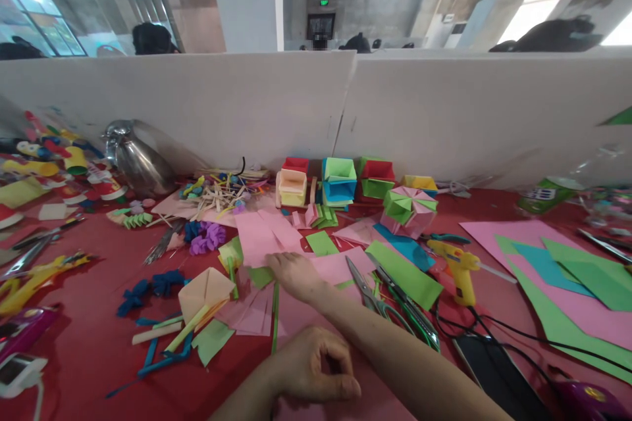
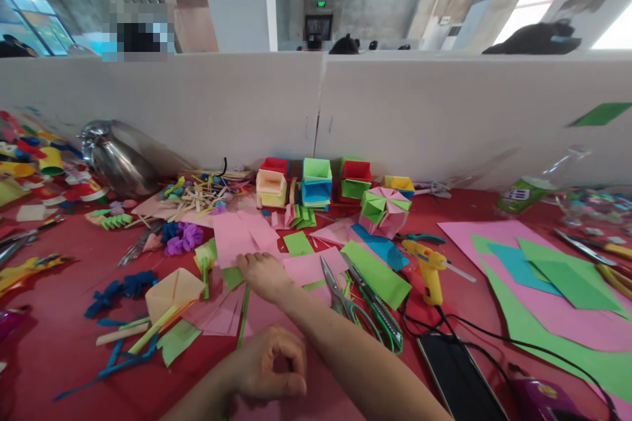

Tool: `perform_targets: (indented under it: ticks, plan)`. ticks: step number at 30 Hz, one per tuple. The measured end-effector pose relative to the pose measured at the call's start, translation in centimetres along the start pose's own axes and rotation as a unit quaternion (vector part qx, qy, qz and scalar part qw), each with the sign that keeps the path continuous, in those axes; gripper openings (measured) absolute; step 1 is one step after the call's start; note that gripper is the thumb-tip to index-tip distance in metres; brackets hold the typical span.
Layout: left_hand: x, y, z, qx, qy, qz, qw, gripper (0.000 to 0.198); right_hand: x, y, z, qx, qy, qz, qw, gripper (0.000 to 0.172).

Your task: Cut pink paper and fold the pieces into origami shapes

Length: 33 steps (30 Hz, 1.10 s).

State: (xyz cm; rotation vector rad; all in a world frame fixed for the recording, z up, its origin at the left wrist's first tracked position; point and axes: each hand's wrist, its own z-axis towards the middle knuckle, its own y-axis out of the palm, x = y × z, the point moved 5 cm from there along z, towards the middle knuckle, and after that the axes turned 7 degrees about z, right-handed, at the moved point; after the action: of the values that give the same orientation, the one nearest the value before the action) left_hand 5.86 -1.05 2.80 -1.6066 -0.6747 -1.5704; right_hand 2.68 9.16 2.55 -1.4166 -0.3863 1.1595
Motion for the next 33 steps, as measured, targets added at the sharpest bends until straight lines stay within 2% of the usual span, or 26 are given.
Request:
perform_targets:
  ticks: [2,4,6,9,11,14,16,19,20,22,23,24,25,26,28,30,33]
  plan:
    - [-0.4,-0.2,0.2,0.036,-0.013,-0.016,0.999,0.022,0.6,-2.7,-0.2,0.083,0.038,0.046,0.995,0.027]
    - [-1.0,-0.4,0.5,0.086,-0.027,-0.044,0.995,0.020,1.6,-6.1,-1.1,0.192,0.092,0.095,0.972,0.025]
    - [-1.7,-0.9,0.9,0.142,-0.034,-0.085,0.986,0.024,2.6,-9.1,-2.9,0.295,0.146,0.149,0.933,0.024]
    - [-2.6,-2.0,1.2,0.231,-0.020,-0.163,0.959,0.051,3.6,-11.5,-6.5,0.393,0.201,0.236,0.866,0.026]
    - [-2.8,-3.2,1.2,0.289,0.001,-0.209,0.934,0.059,3.8,-11.7,-9.0,0.419,0.215,0.300,0.830,0.027]
    - [-2.6,-5.2,0.6,0.366,0.031,-0.244,0.897,0.048,3.5,-10.5,-12.8,0.425,0.228,0.396,0.781,0.023]
    - [-2.0,-6.3,-0.1,0.394,0.037,-0.240,0.886,0.043,3.2,-9.3,-15.4,0.424,0.240,0.445,0.752,0.023]
    - [-0.6,-7.1,-1.8,0.392,0.030,-0.213,0.894,0.038,2.9,-7.7,-19.3,0.425,0.261,0.488,0.716,0.020]
    - [0.0,-7.2,-2.4,0.380,0.020,-0.197,0.904,0.036,2.8,-7.1,-20.5,0.420,0.272,0.506,0.703,0.020]
    - [1.0,-7.1,-3.6,0.330,-0.014,-0.155,0.931,0.035,2.8,-5.6,-22.6,0.392,0.309,0.572,0.651,0.019]
    - [1.4,-7.1,-4.2,0.306,-0.029,-0.134,0.942,0.027,2.6,-5.1,-23.4,0.378,0.314,0.586,0.644,0.018]
    - [1.6,-7.0,-4.7,0.276,-0.051,-0.104,0.954,0.021,2.4,-4.9,-24.0,0.363,0.310,0.591,0.650,0.016]
    - [1.7,-6.8,-5.0,0.223,-0.076,-0.018,0.972,0.022,2.0,-4.9,-24.3,0.349,0.297,0.589,0.665,0.013]
    - [1.7,-7.0,-5.4,0.210,-0.086,0.058,0.972,0.029,1.6,-5.1,-24.4,0.330,0.282,0.583,0.687,0.012]
    - [1.2,-6.9,-5.8,0.181,-0.104,0.130,0.969,0.033,0.7,-5.5,-24.2,0.288,0.256,0.562,0.732,0.013]
    - [0.4,-6.4,-5.7,0.160,-0.113,0.119,0.973,0.033,0.0,-5.8,-23.7,0.239,0.241,0.543,0.768,0.024]
    - [-0.4,-5.2,-5.4,0.167,-0.118,0.099,0.974,0.038,-0.6,-5.9,-23.1,0.192,0.212,0.525,0.802,0.042]
